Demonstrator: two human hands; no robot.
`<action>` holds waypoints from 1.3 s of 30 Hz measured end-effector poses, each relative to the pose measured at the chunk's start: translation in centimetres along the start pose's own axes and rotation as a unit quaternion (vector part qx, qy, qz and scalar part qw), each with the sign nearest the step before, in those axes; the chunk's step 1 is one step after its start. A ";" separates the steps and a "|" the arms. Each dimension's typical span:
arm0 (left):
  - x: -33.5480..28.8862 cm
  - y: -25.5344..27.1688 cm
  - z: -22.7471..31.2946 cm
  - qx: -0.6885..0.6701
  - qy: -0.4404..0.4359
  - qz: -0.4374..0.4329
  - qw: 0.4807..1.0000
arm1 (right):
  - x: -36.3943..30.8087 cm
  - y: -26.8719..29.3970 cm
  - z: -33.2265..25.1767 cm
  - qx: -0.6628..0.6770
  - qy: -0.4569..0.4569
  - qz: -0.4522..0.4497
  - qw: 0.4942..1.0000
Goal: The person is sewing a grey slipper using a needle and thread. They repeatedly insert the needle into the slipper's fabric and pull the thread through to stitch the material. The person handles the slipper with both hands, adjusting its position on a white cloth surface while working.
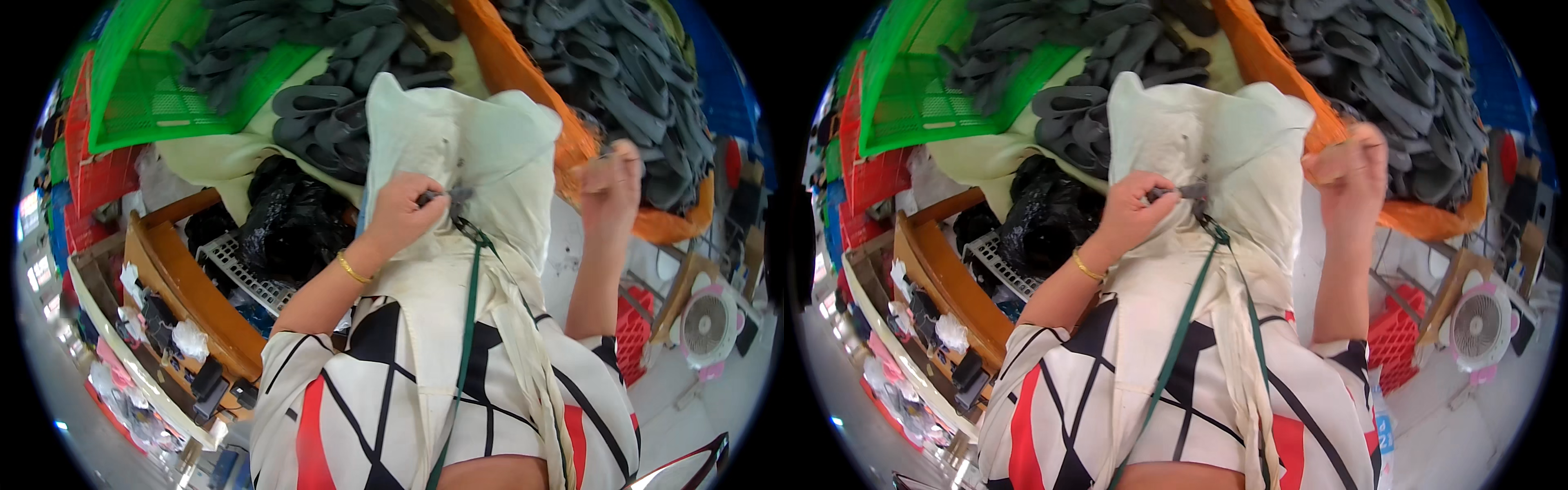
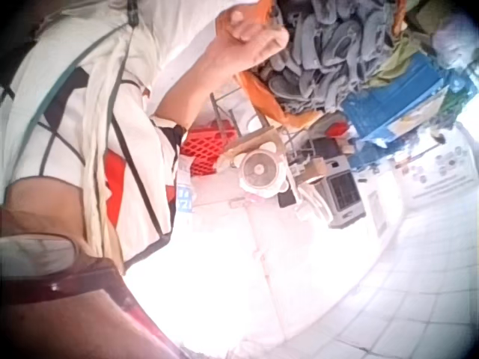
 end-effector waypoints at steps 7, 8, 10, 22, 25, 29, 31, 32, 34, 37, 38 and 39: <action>0.8 -1.0 -1.0 -0.294 0.192 -0.100 0.931 | -3.7 -5.5 9.5 -0.362 -0.127 -0.244 0.891; 1.3 -0.4 -1.1 -0.301 0.173 -0.100 0.932 | -3.5 -5.6 9.7 -0.349 -0.133 -0.237 0.897; 2.4 1.3 -2.6 -0.300 0.151 -0.043 0.941 | -2.8 -5.0 10.4 -0.332 -0.158 -0.215 0.905; 13.8 3.5 -29.9 0.289 0.143 0.025 0.946 | -2.8 -1.8 11.4 -0.292 -0.270 -0.078 0.914; 12.8 3.0 -33.3 0.371 0.217 -0.074 0.900 | -2.9 -1.8 10.8 -0.279 -0.271 -0.071 0.919; 13.8 6.4 -30.5 0.302 0.212 -0.037 0.929 | -2.8 -0.9 10.4 -0.294 -0.254 -0.049 0.920; 13.2 10.3 -27.7 0.163 0.203 0.024 0.965 | -2.4 -0.2 11.1 -0.303 -0.245 -0.035 0.920; 12.6 11.9 -26.0 0.166 0.185 0.025 0.968 | -2.3 -0.4 11.1 -0.284 -0.240 -0.030 0.928; 11.6 12.7 -20.5 0.069 0.180 -0.032 0.981 | -2.4 -0.6 11.0 -0.231 -0.245 0.012 0.941; 7.2 10.7 -7.9 -0.054 0.158 -0.061 0.984 | -2.2 -1.1 10.9 -0.135 -0.256 0.019 0.957; 5.1 9.8 -4.6 -0.067 0.131 -0.078 0.986 | -2.2 -1.6 10.9 -0.107 -0.258 0.003 0.960; 2.8 8.9 -2.6 -0.026 0.132 -0.094 0.986 | -2.3 -1.8 10.9 -0.102 -0.256 -0.007 0.961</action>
Point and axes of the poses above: each hand's wrist, its own x-axis towards the middle knuckle, its own y-axis out of the back of the hand, z = x × y, the point moved 5 cm from there along x, towards the middle knuckle, and after that the axes turned 5 degrees about z, right-handed, at the moved point
